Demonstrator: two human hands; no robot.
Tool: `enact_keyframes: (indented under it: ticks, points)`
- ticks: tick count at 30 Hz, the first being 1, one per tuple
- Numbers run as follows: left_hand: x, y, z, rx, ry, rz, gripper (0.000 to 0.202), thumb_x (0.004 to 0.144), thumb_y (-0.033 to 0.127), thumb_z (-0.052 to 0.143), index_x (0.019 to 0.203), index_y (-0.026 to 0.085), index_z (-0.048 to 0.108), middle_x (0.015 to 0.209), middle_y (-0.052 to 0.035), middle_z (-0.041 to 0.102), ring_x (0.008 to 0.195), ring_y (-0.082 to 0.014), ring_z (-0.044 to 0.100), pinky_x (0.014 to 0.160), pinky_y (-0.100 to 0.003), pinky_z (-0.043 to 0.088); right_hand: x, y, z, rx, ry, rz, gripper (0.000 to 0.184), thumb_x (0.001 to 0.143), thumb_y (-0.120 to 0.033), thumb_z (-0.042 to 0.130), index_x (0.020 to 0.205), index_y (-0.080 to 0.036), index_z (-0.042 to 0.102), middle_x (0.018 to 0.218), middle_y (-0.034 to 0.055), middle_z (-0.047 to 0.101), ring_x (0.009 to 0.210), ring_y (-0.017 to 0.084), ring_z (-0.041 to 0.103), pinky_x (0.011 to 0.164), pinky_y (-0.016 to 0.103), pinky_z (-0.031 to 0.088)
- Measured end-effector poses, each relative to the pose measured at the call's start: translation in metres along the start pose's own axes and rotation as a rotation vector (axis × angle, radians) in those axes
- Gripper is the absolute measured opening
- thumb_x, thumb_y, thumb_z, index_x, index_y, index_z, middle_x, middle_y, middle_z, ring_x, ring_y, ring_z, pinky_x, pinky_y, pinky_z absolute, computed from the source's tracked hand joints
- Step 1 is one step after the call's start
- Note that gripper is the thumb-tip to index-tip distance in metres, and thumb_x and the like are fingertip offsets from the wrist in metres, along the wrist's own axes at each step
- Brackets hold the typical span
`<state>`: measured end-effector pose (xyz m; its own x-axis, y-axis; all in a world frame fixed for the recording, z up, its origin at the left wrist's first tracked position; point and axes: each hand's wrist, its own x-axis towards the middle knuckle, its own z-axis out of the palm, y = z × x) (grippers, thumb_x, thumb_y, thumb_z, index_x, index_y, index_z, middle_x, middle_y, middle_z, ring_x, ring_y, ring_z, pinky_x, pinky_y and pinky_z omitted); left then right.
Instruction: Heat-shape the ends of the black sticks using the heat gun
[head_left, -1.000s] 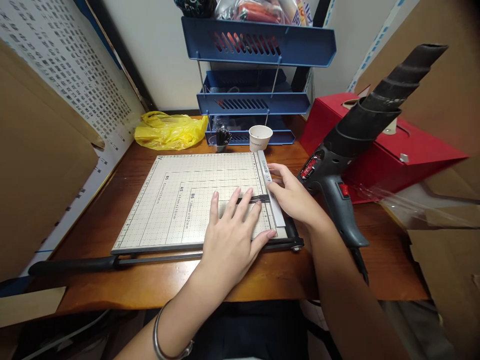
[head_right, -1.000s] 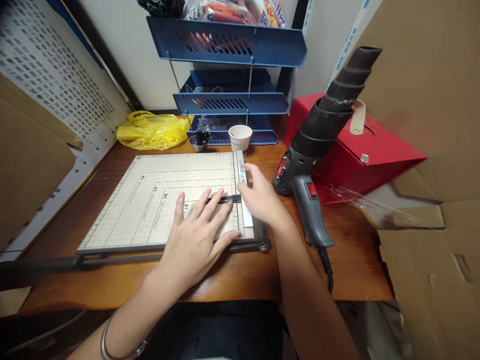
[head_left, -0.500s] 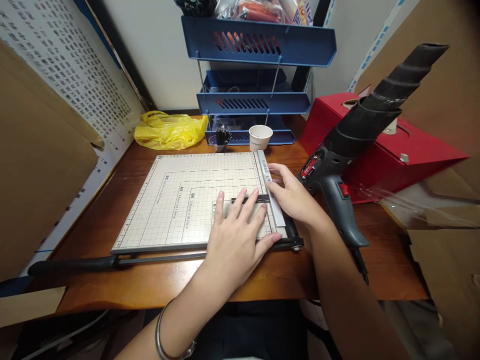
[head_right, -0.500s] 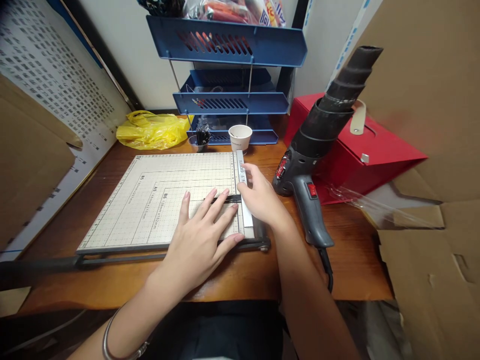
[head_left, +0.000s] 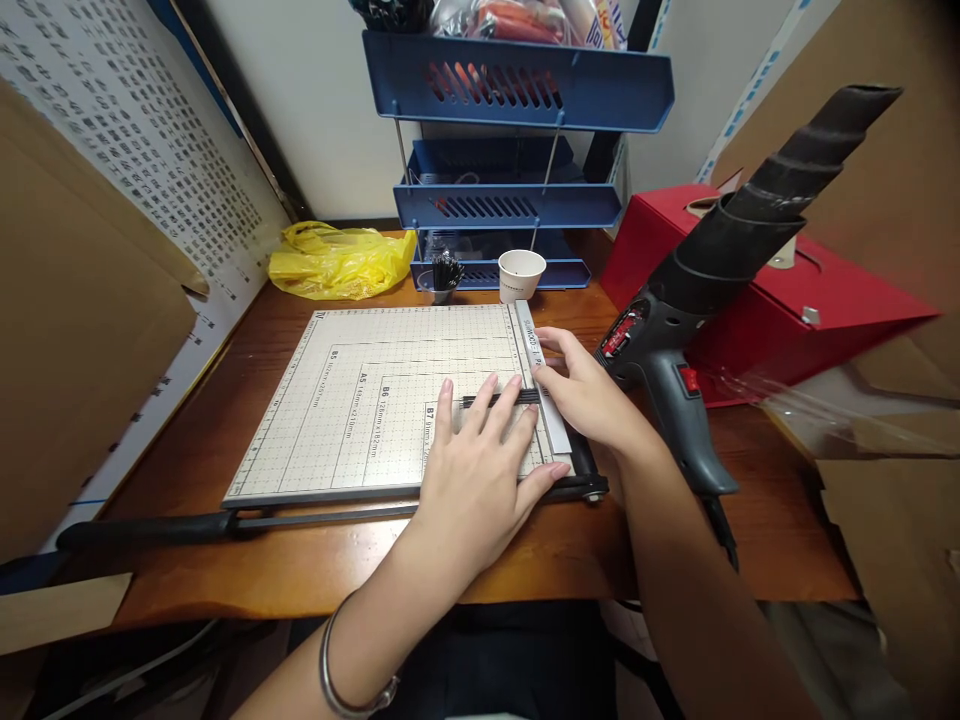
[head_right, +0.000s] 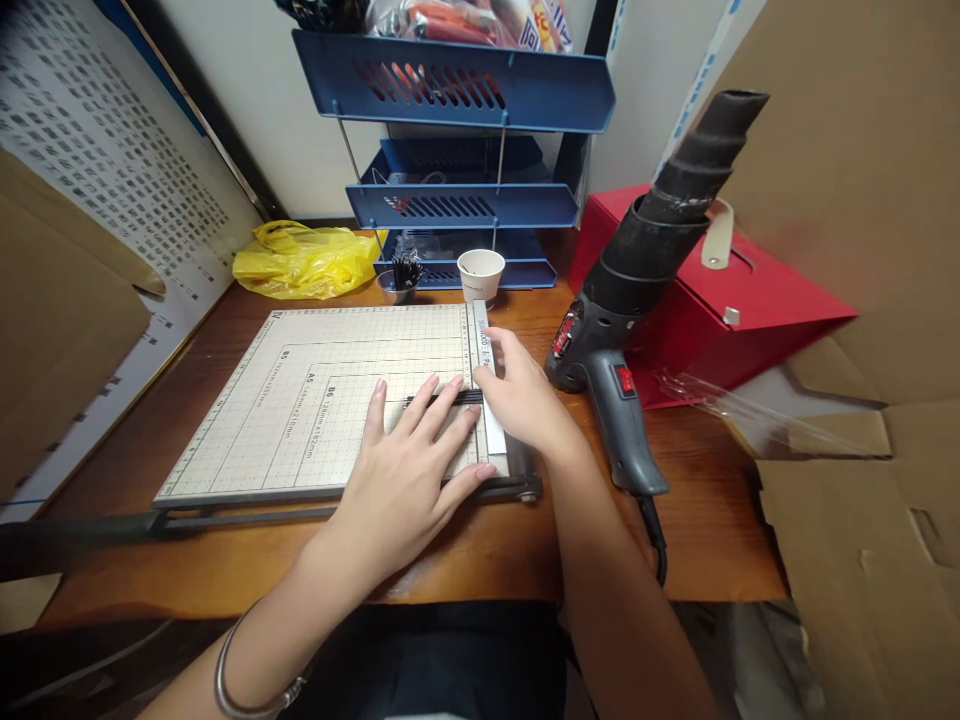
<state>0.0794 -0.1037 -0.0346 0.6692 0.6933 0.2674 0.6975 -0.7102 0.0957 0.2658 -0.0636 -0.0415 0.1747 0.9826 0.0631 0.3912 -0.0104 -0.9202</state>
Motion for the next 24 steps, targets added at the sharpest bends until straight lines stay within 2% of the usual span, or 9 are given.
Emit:
enact_keyframes:
  ticks: [9, 24]
  points:
    - [-0.0079, -0.0055, -0.0043, 0.012, 0.017, -0.025, 0.066, 0.109, 0.061, 0.028, 0.150, 0.018, 0.055, 0.166, -0.0087, 0.040, 0.155, -0.0349, 0.036, 0.126, -0.073, 0.016, -0.0004, -0.0009, 0.0010, -0.029, -0.005, 0.008, 0.045, 0.090, -0.023, 0.055, 0.134, -0.026, 0.053, 0.151, 0.0091, 0.056, 0.134, 0.026, 0.058, 0.119, 0.055, 0.043]
    - [-0.0048, -0.0073, -0.0046, 0.019, 0.028, -0.037, 0.062, 0.109, 0.059, 0.034, 0.147, 0.017, 0.059, 0.163, -0.0111, 0.044, 0.153, -0.0365, 0.039, 0.126, -0.072, 0.017, 0.0003, 0.0001, 0.0009, -0.055, -0.017, -0.003, 0.048, 0.091, -0.023, 0.054, 0.139, -0.021, 0.051, 0.154, 0.0123, 0.054, 0.138, 0.029, 0.055, 0.119, 0.055, 0.042]
